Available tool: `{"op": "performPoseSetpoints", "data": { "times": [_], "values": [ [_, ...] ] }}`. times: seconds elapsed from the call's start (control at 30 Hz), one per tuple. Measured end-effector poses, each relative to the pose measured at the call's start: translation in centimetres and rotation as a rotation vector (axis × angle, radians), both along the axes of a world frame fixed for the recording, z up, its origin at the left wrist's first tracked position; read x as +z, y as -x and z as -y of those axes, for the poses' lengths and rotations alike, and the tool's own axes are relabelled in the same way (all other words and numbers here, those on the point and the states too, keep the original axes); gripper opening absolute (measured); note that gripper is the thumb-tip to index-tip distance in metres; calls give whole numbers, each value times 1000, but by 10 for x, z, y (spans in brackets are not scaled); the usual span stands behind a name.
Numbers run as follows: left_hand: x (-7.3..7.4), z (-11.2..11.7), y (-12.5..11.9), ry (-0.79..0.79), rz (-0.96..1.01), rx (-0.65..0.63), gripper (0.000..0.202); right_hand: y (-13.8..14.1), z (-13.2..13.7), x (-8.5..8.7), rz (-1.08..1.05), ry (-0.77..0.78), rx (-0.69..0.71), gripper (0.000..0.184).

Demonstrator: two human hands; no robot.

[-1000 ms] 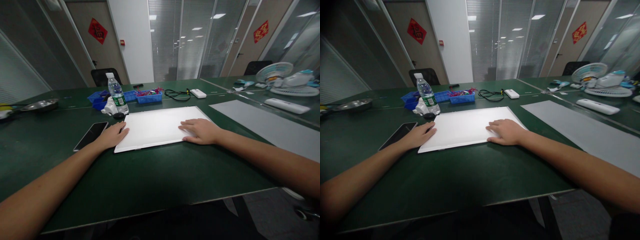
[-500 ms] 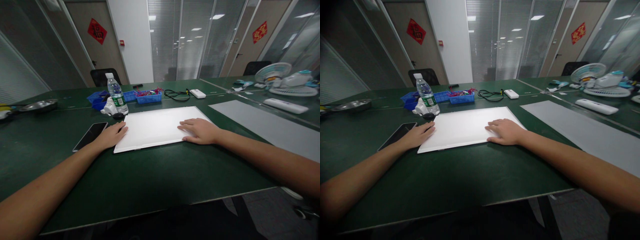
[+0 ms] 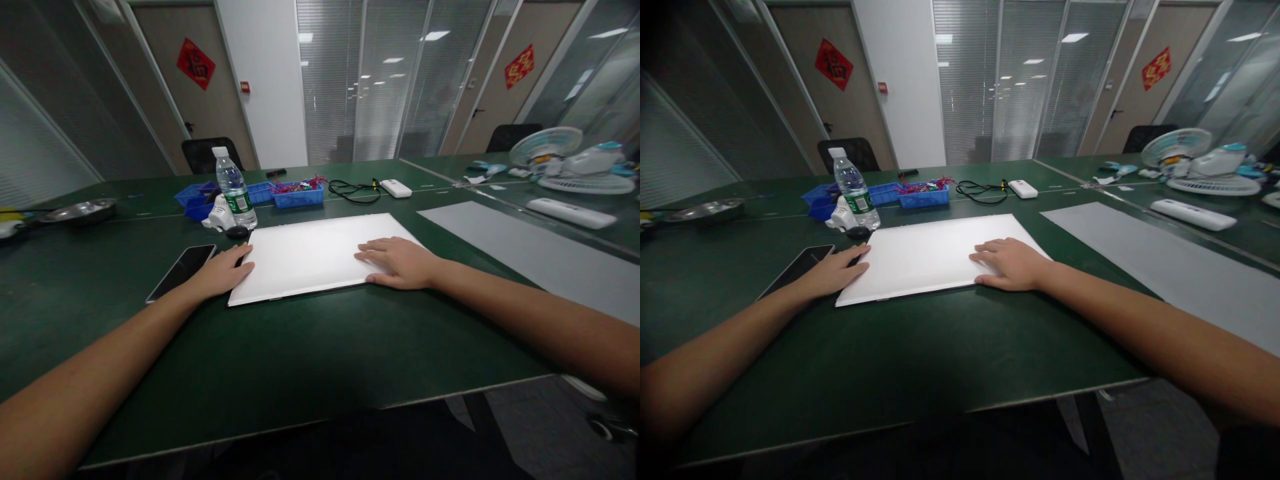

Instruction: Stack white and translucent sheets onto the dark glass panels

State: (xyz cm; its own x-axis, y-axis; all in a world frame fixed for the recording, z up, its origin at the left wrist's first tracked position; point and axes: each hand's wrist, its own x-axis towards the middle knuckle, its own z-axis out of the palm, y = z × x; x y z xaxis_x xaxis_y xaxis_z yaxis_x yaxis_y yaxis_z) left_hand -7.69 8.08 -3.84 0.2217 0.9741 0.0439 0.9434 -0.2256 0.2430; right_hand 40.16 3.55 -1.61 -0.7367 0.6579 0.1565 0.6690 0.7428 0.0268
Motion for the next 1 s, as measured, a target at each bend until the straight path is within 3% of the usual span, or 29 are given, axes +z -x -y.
{"op": "performPoseSetpoints", "data": {
  "times": [0.3, 0.73, 1.0],
  "values": [
    [-8, -5, 4, 16, -4, -89, 79, -2, -3, -1, -34, 51, 74, 77],
    [-11, -8, 5, 37, -34, -93, 86, -4, -5, -6, -43, 193, 140, 75],
    [-10, -8, 4, 41, -37, -96, 79, -5, -7, -6, -50, 220, 140, 80]
  ]
}}
